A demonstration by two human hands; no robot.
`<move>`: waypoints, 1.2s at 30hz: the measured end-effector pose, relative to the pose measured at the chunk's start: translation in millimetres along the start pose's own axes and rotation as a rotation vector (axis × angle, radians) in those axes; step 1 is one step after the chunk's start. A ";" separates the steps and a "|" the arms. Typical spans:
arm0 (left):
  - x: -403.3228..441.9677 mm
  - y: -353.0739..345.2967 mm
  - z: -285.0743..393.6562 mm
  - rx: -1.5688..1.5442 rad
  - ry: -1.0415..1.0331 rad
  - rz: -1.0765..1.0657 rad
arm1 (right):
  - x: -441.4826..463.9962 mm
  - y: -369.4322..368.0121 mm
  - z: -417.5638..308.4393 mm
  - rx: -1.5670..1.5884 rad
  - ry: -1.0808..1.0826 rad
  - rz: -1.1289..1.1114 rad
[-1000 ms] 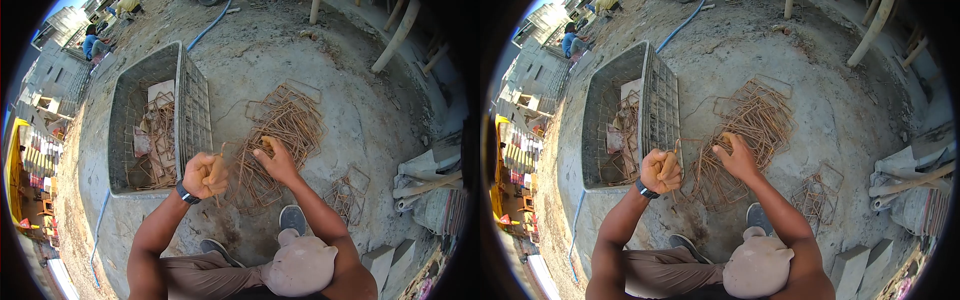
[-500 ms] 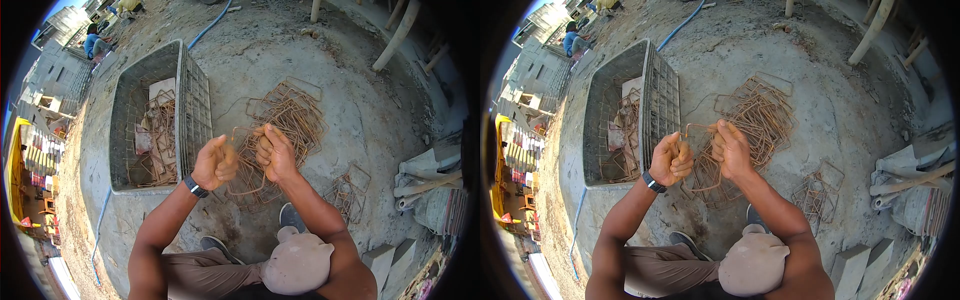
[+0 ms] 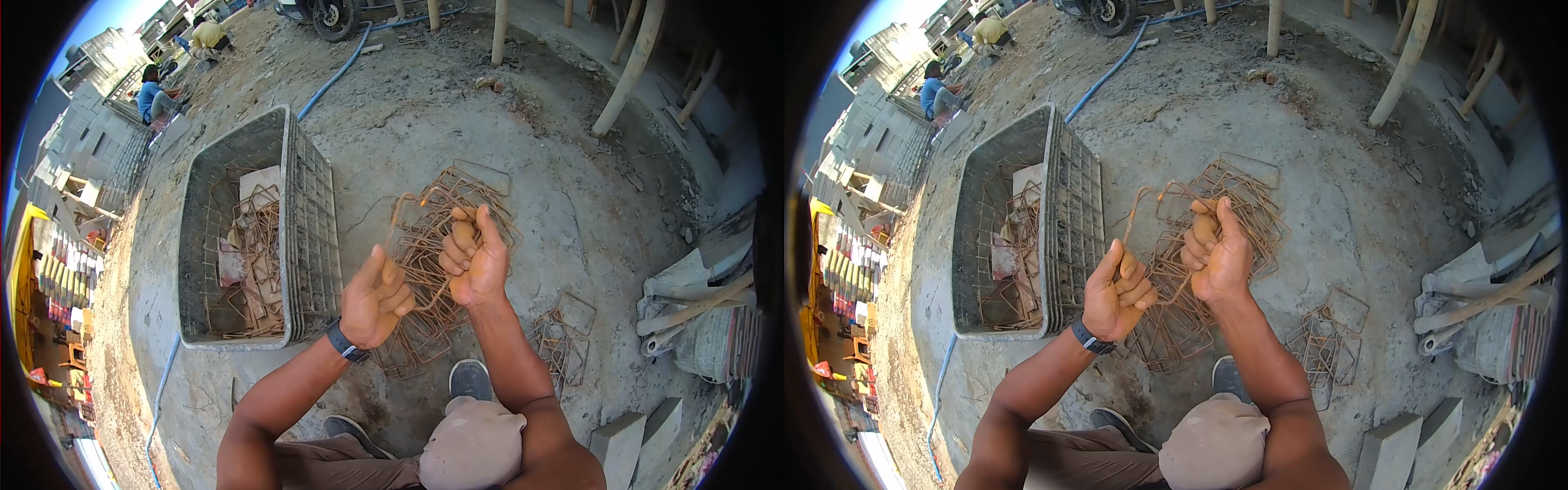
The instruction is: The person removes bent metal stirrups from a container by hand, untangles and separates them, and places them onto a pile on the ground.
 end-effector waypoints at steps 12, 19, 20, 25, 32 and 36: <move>0.5 0.0 -33.6 -0.408 -0.384 0.326 | -13.6 -2.9 -9.3 -0.074 0.081 -0.048; -7.6 6.7 -16.2 -0.468 -0.401 0.187 | -19.2 -6.7 11.9 0.019 -0.011 -0.115; -7.9 10.8 -15.1 -0.476 -0.381 0.213 | -19.5 -8.6 14.2 0.026 -0.018 -0.120; -12.3 21.2 -12.1 -0.294 -0.366 0.260 | -24.3 -14.8 20.5 -0.030 -0.048 -0.121; -14.7 32.8 -19.0 -0.214 -0.257 0.370 | -33.9 -15.5 22.7 -0.225 -0.007 -0.119; -16.5 31.9 -24.5 -0.199 -0.235 0.369 | -35.6 -11.9 21.7 -0.290 -0.016 -0.105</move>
Point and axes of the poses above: each hand's wrist, its own x-axis towards the middle knuckle, its own y-axis out of the back of the hand, z = x × y, the point moved 9 cm from there along x, towards the middle knuckle, and after that the axes turned 2 degrees about -y, right-handed, at the moved point
